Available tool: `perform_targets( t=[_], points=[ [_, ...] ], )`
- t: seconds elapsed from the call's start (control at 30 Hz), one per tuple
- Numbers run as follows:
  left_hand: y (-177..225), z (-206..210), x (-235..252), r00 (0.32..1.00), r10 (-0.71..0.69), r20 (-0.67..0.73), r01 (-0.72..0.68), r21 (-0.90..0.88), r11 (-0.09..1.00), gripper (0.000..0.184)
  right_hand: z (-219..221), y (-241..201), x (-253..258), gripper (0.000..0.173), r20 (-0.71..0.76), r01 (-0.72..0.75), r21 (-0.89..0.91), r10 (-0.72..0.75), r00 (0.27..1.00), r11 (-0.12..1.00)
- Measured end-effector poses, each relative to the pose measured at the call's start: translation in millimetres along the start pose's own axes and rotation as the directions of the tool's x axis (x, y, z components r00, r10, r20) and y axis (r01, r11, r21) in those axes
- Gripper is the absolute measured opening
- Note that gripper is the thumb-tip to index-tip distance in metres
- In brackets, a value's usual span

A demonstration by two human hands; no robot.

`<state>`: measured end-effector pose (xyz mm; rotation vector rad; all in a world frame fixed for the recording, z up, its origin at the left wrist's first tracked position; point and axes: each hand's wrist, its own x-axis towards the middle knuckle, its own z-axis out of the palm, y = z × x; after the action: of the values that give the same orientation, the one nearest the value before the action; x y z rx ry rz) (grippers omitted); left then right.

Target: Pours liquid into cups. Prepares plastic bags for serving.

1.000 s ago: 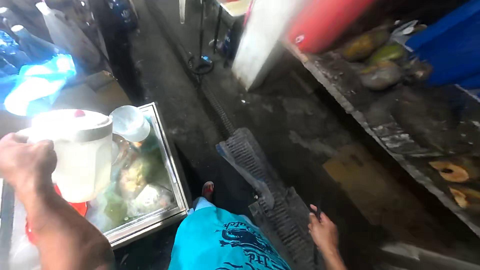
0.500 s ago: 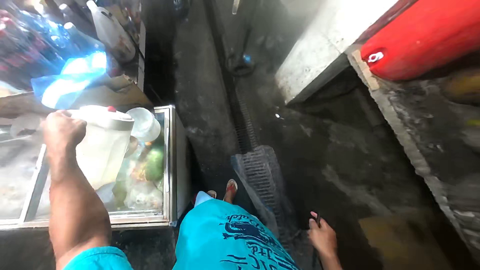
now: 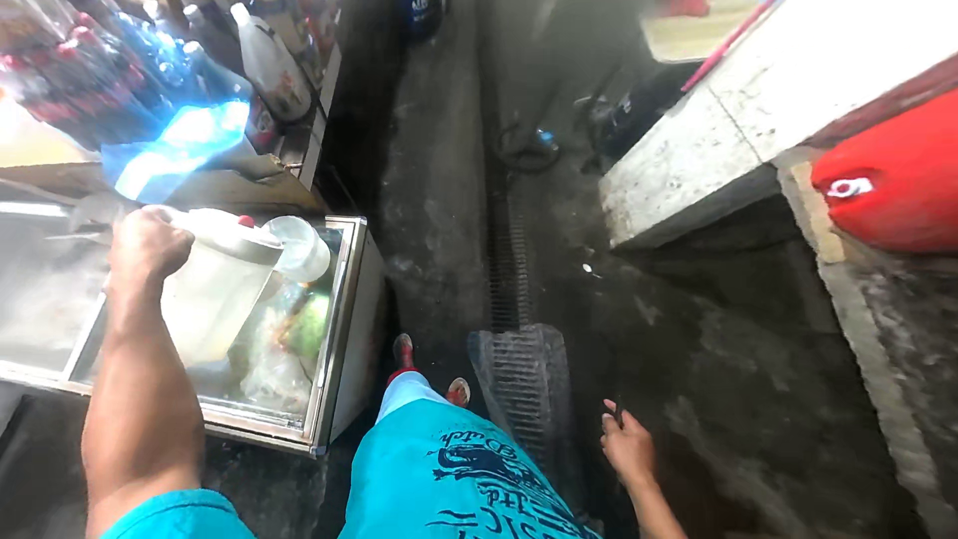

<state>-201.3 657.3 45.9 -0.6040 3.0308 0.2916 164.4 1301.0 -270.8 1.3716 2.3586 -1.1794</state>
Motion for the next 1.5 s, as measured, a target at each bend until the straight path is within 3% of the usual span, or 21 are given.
perform_targets(
  t=[0.27,0.57,0.77,0.97,1.5],
  points=[
    [-18,-4,38,0.999,0.023,0.044,-0.025,0.045,0.999,0.017,57,-88,30,0.036,0.021,0.036,0.021,-0.037,0.999,0.999],
    [-32,-15,54,0.995,0.005,0.104,-0.007,0.011,1.0,0.013,95,-208,49,0.037,0.11,0.198,-0.124,-0.185,0.977,0.972],
    [-43,-13,59,0.988,0.061,0.143,-0.069,0.052,0.996,0.01,121,-255,65,0.038,0.115,0.267,-0.142,-0.252,0.961,0.953],
    [-51,-12,65,0.985,0.055,0.164,-0.067,0.068,0.995,0.011,136,-266,52,0.037,0.15,0.337,-0.18,-0.313,0.938,0.924],
    [-60,-11,62,0.985,0.08,0.15,-0.089,0.05,0.995,0.01,143,-244,39,0.037,0.154,0.312,-0.202,-0.285,0.946,0.928]
  ],
)
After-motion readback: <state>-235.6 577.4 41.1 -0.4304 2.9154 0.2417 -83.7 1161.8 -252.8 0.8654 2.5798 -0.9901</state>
